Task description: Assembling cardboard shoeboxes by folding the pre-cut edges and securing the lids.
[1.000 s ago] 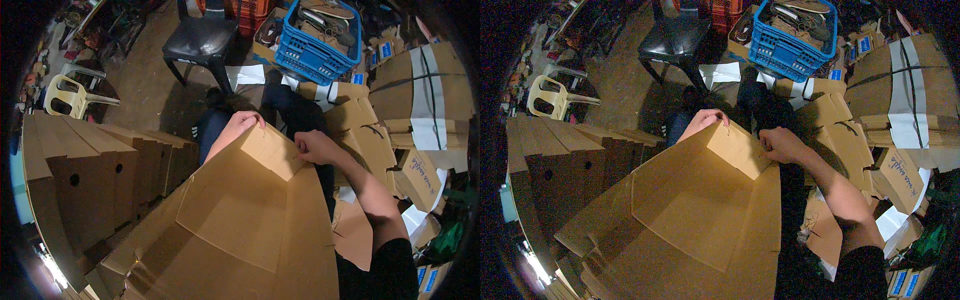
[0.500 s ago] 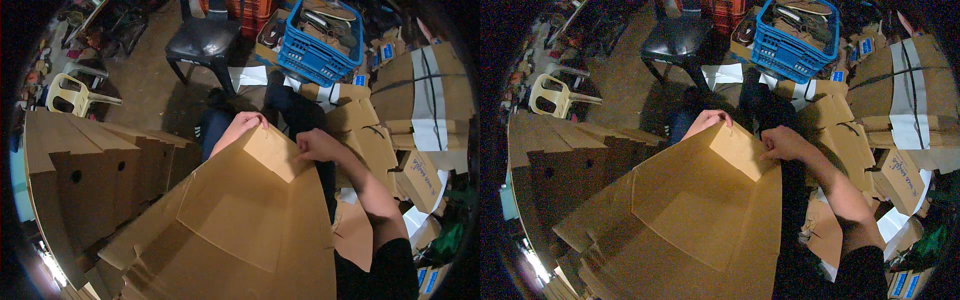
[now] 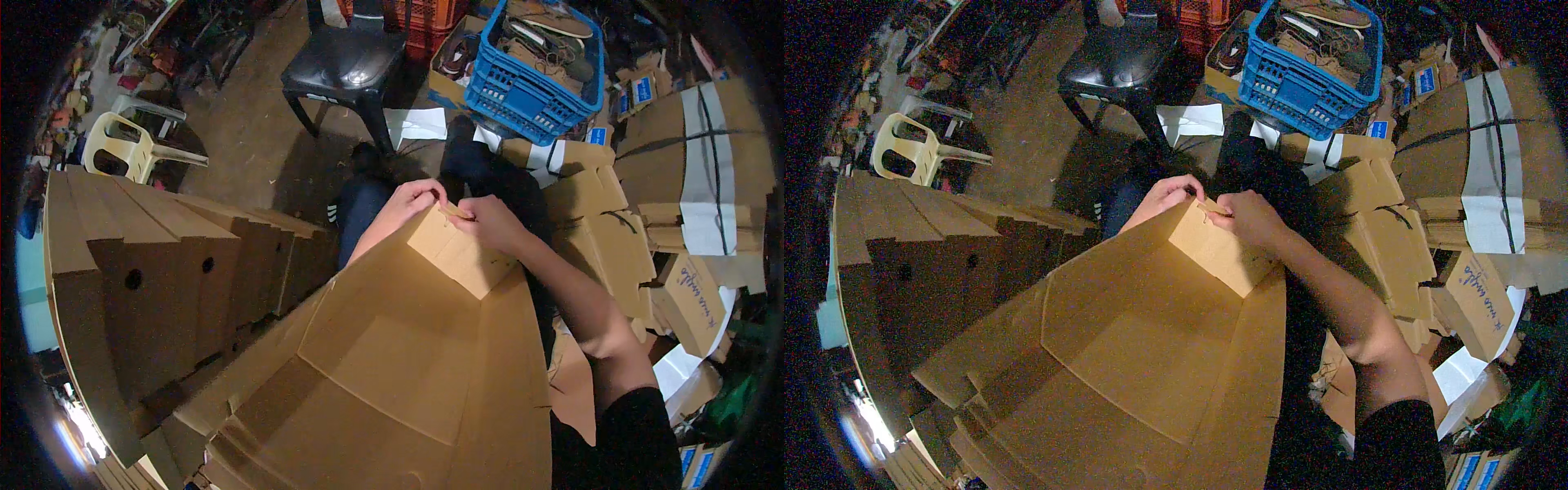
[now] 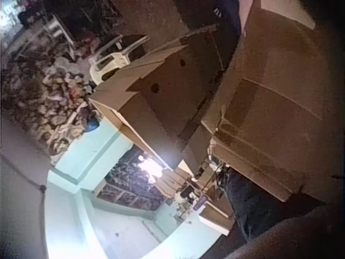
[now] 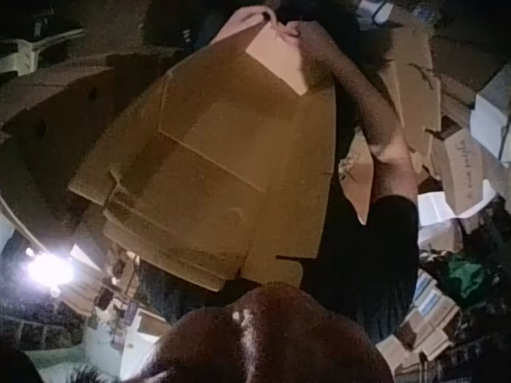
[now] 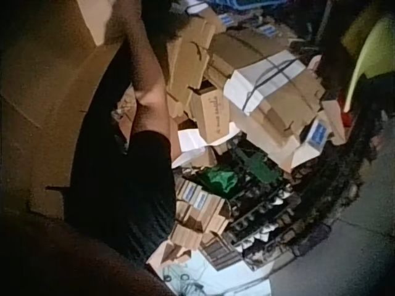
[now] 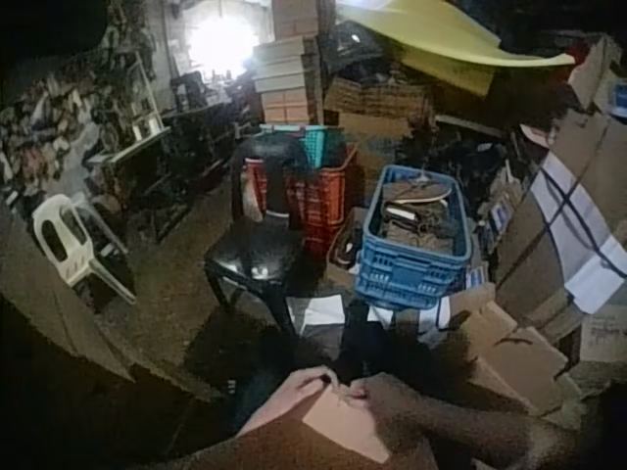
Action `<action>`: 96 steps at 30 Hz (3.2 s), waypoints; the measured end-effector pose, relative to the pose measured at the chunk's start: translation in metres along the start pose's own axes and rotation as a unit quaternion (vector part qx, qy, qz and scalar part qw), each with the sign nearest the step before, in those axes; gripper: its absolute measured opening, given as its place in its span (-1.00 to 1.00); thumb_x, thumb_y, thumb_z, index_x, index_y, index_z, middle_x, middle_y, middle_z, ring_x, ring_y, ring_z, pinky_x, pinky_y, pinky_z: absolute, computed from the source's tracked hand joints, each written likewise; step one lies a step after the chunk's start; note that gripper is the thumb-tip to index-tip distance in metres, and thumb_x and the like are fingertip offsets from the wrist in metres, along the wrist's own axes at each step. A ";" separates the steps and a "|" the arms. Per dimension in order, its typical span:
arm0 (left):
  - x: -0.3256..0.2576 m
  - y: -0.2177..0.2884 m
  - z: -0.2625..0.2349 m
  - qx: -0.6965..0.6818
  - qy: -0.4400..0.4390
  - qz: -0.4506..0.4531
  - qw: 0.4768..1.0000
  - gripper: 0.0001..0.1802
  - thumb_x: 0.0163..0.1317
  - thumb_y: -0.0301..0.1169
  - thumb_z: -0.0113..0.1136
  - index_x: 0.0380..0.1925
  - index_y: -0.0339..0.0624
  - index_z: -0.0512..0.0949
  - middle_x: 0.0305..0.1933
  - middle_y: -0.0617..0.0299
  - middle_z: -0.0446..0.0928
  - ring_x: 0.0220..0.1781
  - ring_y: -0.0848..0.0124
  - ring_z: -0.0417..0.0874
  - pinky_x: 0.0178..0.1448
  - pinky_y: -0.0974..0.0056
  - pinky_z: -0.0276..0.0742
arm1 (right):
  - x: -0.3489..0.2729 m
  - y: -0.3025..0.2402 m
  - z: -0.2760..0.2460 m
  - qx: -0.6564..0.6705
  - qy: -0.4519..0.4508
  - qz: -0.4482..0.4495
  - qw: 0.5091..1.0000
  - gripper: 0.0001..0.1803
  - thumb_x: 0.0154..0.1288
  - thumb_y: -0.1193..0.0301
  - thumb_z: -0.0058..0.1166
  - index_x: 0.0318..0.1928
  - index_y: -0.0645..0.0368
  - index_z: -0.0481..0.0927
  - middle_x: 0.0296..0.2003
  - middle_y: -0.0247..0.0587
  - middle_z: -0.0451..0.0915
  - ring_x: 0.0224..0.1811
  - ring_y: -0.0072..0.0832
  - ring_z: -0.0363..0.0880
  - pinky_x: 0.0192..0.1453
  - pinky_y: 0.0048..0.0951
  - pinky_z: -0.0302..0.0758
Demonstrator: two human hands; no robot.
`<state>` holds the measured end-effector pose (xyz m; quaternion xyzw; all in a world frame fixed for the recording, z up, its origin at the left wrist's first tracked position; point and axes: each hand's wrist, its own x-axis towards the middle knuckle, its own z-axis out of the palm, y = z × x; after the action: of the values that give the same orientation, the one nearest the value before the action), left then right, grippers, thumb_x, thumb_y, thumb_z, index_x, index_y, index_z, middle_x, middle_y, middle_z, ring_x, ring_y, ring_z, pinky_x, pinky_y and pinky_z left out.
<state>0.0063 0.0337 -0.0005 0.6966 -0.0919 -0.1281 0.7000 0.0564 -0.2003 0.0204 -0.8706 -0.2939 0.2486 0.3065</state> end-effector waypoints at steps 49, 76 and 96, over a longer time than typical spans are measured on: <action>-0.006 -0.002 0.001 -0.050 -0.003 -0.009 0.999 -0.67 0.47 -0.24 0.01 0.02 -0.22 0.57 -0.19 0.32 0.62 -0.20 0.59 0.64 -0.12 0.40 0.55 | -0.084 -0.095 -0.125 0.098 0.073 -0.193 0.974 -0.74 0.13 0.46 0.49 -0.16 0.17 0.74 -0.33 -0.19 0.71 -0.31 -0.32 0.69 -0.20 -0.31 0.61; 0.007 -0.080 -0.037 -0.228 0.053 -0.117 0.965 -0.61 0.49 -0.18 -0.01 0.09 -0.22 0.58 -0.07 0.19 0.70 -0.09 0.36 0.75 -0.03 0.31 0.66 | -0.169 -0.173 -0.167 0.263 -0.162 -0.480 0.821 -0.52 0.31 0.04 0.41 0.06 0.09 0.73 0.10 -0.07 0.66 0.11 -0.16 0.61 0.14 0.05 0.52; 0.017 0.079 -0.068 -0.033 0.246 0.047 0.967 -0.23 0.47 -0.25 0.00 0.65 -0.18 0.13 0.74 -0.08 0.03 0.73 0.15 0.11 0.71 0.09 0.05 | -0.160 -0.076 -0.156 -0.230 -0.005 -0.251 0.940 -0.85 0.15 0.41 0.22 -0.23 -0.01 0.73 -0.12 -0.45 0.72 0.28 -0.33 0.56 0.65 0.15 0.19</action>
<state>0.0473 0.0928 0.0765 0.6783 0.0550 0.0775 0.7286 0.0126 -0.3182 0.2199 -0.8138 -0.5539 0.0934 0.1487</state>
